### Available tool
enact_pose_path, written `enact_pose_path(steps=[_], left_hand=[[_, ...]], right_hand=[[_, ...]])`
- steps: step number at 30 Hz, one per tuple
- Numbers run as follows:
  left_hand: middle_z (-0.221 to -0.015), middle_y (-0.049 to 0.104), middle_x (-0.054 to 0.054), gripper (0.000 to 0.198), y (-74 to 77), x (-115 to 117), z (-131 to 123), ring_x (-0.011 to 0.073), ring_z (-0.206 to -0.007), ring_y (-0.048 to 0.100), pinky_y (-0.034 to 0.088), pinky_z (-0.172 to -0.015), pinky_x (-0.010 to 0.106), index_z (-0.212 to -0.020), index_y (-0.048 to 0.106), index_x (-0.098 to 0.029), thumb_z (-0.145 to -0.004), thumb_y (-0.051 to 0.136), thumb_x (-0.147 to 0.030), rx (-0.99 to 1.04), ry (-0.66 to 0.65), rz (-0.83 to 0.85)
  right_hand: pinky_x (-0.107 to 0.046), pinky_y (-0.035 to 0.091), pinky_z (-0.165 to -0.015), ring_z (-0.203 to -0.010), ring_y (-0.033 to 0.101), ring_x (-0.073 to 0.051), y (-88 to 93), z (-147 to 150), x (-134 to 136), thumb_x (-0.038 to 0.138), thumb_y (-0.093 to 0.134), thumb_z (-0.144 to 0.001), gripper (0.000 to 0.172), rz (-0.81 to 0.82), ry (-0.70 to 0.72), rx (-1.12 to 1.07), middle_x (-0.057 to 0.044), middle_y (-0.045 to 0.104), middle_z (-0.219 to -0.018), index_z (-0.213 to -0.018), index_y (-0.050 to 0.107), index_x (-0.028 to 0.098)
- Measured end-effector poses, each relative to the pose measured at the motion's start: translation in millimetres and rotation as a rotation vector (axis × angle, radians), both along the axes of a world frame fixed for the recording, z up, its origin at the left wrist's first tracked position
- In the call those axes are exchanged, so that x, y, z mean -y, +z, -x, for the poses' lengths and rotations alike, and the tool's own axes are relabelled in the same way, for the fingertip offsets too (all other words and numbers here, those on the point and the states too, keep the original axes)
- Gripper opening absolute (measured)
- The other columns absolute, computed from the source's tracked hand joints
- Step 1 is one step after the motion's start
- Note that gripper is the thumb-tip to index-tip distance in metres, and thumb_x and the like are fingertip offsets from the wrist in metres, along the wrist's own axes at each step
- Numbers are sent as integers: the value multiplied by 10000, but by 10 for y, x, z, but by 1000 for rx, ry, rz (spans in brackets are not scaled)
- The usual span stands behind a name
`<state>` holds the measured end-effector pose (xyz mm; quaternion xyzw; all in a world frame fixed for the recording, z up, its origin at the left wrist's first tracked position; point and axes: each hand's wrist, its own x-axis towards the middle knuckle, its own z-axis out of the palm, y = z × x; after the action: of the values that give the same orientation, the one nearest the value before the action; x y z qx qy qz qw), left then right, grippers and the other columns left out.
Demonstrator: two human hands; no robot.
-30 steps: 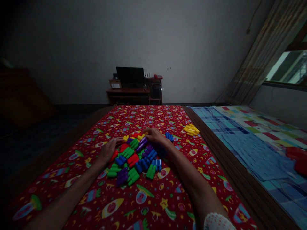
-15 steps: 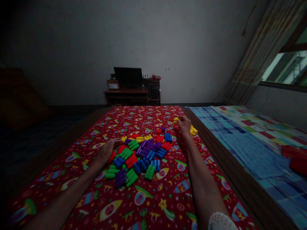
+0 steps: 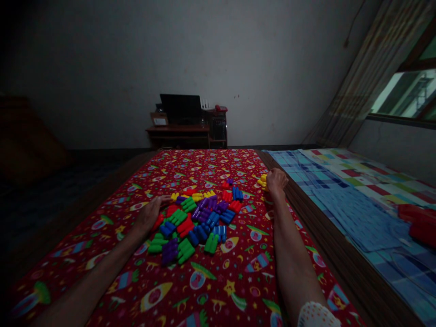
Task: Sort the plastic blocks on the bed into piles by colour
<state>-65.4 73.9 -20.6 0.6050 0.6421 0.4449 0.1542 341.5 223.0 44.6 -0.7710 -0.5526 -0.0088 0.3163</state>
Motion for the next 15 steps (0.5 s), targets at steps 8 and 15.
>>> enact_pose_path(steps=[8, 15], left_hand=[[-1140, 681, 135, 577, 34, 17, -16, 259, -1095, 622, 457, -1011, 420, -949, 679, -153, -890, 241, -525, -4, 5, 17], [-1055, 708, 121, 547, 50, 30, -51, 251, -1029, 647, 483, -976, 424, -922, 669, -165, -886, 228, -486, -13, 25, 7]], right_hand=[[-231, 455, -799, -942, 665, -187, 92, 1090, 347, 224, 461, -916, 307, 5, 810, 119, -113, 730, -1031, -1070, 714, 144], [-233, 459, -729, -858, 662, -182, -137, 1651, 615, 145, 561, -835, 284, 322, 1046, 215, -99, 729, -978, -1079, 706, 140]])
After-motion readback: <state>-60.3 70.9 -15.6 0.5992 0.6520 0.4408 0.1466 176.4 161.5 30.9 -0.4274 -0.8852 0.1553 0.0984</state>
